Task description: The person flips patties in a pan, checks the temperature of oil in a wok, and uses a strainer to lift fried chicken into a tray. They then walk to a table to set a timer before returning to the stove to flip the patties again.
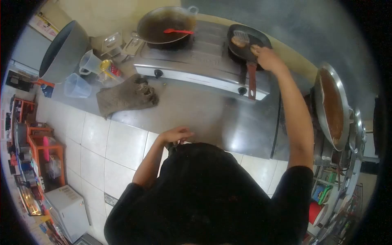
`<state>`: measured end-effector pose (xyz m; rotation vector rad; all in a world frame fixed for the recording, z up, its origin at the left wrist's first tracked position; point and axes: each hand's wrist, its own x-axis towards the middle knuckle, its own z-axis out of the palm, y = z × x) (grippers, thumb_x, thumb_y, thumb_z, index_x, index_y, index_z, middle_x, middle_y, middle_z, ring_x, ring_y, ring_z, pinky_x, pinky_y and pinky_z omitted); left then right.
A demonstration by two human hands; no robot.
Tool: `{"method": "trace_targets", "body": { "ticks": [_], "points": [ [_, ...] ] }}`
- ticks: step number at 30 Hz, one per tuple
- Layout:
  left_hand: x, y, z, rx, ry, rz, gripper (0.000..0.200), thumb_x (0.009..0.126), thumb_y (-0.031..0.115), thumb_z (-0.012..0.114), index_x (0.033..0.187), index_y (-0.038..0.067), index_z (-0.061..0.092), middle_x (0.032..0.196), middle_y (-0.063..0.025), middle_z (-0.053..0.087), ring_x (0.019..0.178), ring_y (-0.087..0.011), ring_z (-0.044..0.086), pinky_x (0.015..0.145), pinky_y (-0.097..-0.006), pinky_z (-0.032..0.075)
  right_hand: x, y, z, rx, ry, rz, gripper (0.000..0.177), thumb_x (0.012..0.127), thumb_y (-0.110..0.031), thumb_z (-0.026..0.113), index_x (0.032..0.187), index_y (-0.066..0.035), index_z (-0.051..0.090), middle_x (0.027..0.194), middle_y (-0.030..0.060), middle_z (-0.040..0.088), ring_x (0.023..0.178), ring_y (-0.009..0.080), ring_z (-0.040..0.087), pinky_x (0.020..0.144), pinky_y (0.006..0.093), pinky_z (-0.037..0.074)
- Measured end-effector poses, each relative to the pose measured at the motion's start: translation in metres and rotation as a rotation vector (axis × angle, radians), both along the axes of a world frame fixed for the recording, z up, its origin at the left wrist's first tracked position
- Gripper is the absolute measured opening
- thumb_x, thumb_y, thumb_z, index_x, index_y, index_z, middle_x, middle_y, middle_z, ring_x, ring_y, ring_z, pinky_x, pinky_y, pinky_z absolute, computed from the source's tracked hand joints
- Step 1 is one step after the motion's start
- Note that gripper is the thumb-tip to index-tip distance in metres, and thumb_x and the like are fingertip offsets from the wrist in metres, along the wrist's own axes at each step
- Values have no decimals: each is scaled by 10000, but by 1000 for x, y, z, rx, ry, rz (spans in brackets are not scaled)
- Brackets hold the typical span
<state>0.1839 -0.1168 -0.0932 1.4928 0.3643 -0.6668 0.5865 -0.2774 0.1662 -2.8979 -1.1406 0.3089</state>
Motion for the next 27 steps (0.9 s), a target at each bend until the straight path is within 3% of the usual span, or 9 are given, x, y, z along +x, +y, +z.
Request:
{"method": "trace_targets", "body": {
  "ticks": [2,3,5,8,11,14,24,27],
  "points": [
    [-29,7,21,-4,33,347,360,951,430,578,973,70,578,722,-8,568,573,-88,531,441,-230,379,3,0,-16,61,-29,-19,334,873,-104,505,1173,-10,617,1290,199,567,1189,387,539,977,446,451],
    [-36,12,18,-8,28,345,360,951,430,578,973,70,578,722,-8,568,573,-88,531,441,-230,379,7,1,-29,119,-53,-27,328,870,-112,517,1166,-11,619,1294,193,567,1177,389,546,970,444,458],
    [-47,18,9,12,73,694,360,928,429,611,877,81,537,635,-11,518,512,-110,528,424,-239,382,16,1,-39,95,-127,49,383,853,-116,547,1223,-33,603,1212,197,618,1107,404,590,936,451,483],
    [-48,23,-21,-49,-28,884,310,947,367,602,836,86,533,599,-16,519,418,-119,499,380,-231,363,7,-2,-40,-61,-72,93,431,857,-107,543,1282,-41,571,1143,222,642,1042,414,620,916,466,494],
    [-45,21,-21,14,26,900,308,958,358,589,817,90,532,559,-12,520,363,-119,475,357,-236,361,-5,-5,-43,59,-9,-9,451,874,-128,535,1314,-31,542,1124,241,643,1048,411,618,921,471,491],
    [-43,17,-29,41,4,950,321,957,361,593,794,91,532,530,-11,522,344,-122,475,337,-238,355,-21,-1,-43,50,-23,-64,431,917,-131,468,1340,-108,547,1036,287,643,1004,437,616,896,499,487],
    [-45,16,-35,99,-19,933,376,943,406,599,789,65,566,574,-6,510,394,-102,472,343,-227,372,-35,6,-52,43,-32,-85,448,908,-84,446,1351,-50,508,1030,260,658,981,425,635,870,503,504],
    [-43,14,-34,122,-38,986,344,955,357,601,764,75,551,531,-25,533,333,-123,478,326,-226,367,-45,10,-53,34,-27,-105,442,900,-67,433,1333,-24,506,1028,273,656,988,423,639,866,506,508]
  ]
}}
